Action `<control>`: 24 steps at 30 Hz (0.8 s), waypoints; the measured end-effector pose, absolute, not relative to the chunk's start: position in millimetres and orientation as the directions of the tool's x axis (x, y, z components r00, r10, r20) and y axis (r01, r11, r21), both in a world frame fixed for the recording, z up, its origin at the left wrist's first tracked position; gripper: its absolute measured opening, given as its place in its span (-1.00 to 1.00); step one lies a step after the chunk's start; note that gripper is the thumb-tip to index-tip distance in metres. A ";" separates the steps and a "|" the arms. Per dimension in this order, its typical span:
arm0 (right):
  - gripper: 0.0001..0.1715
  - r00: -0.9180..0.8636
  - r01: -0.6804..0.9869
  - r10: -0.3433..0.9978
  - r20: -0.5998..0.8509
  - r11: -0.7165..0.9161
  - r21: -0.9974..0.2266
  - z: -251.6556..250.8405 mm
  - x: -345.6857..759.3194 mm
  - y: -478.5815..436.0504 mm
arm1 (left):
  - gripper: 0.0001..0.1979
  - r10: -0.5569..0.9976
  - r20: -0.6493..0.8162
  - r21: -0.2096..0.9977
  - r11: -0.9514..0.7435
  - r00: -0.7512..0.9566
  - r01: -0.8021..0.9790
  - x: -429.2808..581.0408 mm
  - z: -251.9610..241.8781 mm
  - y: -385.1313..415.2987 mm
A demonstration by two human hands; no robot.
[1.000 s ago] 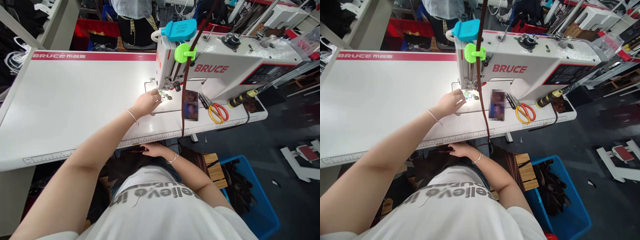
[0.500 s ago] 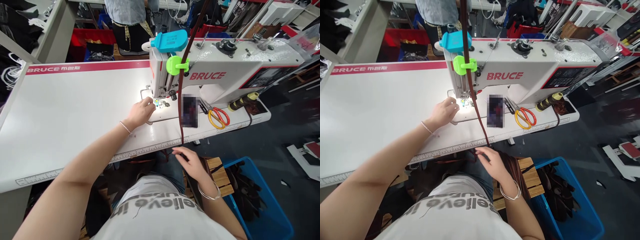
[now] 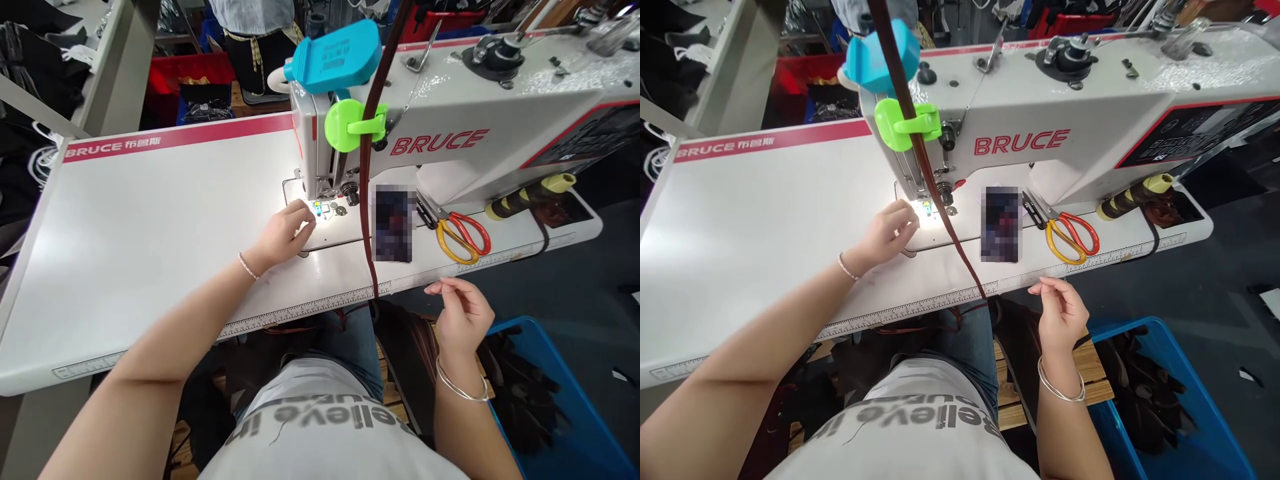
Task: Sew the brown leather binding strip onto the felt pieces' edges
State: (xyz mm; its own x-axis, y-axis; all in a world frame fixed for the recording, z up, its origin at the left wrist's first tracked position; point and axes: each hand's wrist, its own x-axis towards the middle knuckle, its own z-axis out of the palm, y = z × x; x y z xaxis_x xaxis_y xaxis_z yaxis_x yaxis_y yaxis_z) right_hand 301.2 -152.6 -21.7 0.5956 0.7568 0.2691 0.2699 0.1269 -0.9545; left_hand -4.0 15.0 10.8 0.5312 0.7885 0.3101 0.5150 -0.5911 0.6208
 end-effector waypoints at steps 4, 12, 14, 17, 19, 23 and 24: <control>-0.88 0.639 0.221 0.735 0.228 0.109 -0.969 -34.1 299.7 -154.4 | -0.87 0.765 0.363 0.655 -0.615 0.531 0.438 -3.7 9.5 3.9; -0.88 0.691 0.207 0.689 0.221 0.104 -0.973 -40.5 305.5 -152.5 | -0.84 0.837 0.234 0.800 -0.455 0.495 0.390 -0.7 9.3 2.9; -0.89 0.699 0.213 0.677 0.230 0.109 -0.971 -40.7 307.4 -150.4 | -0.83 0.849 0.210 0.828 -0.418 0.485 0.373 -0.9 11.1 2.0; -0.92 0.717 0.232 0.642 0.272 0.149 -0.961 -40.4 311.5 -144.0 | -0.82 0.870 0.163 0.869 -0.350 0.464 0.351 -0.7 14.5 0.2; -0.94 0.723 0.245 0.618 0.310 0.190 -0.951 -38.9 315.3 -136.5 | -0.82 0.879 0.141 0.876 -0.325 0.456 0.356 -0.2 15.8 0.0; -0.93 0.709 0.289 0.585 0.393 0.268 -0.919 -31.0 324.1 -110.7 | -0.82 0.894 0.131 0.836 -0.332 0.428 0.438 -0.2 11.6 6.6; -0.93 0.702 0.300 0.581 0.412 0.284 -0.911 -28.4 325.9 -101.9 | -0.81 0.898 0.143 0.808 -0.349 0.417 0.475 -0.5 9.2 10.2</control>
State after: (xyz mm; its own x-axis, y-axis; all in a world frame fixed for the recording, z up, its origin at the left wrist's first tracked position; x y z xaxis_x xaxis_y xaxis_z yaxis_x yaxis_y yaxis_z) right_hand 325.9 -101.9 -28.4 0.7022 0.5806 0.4121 0.2999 0.2837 -0.9108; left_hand -0.5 10.2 9.2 0.4169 0.8977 0.1428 0.4750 -0.3491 0.8078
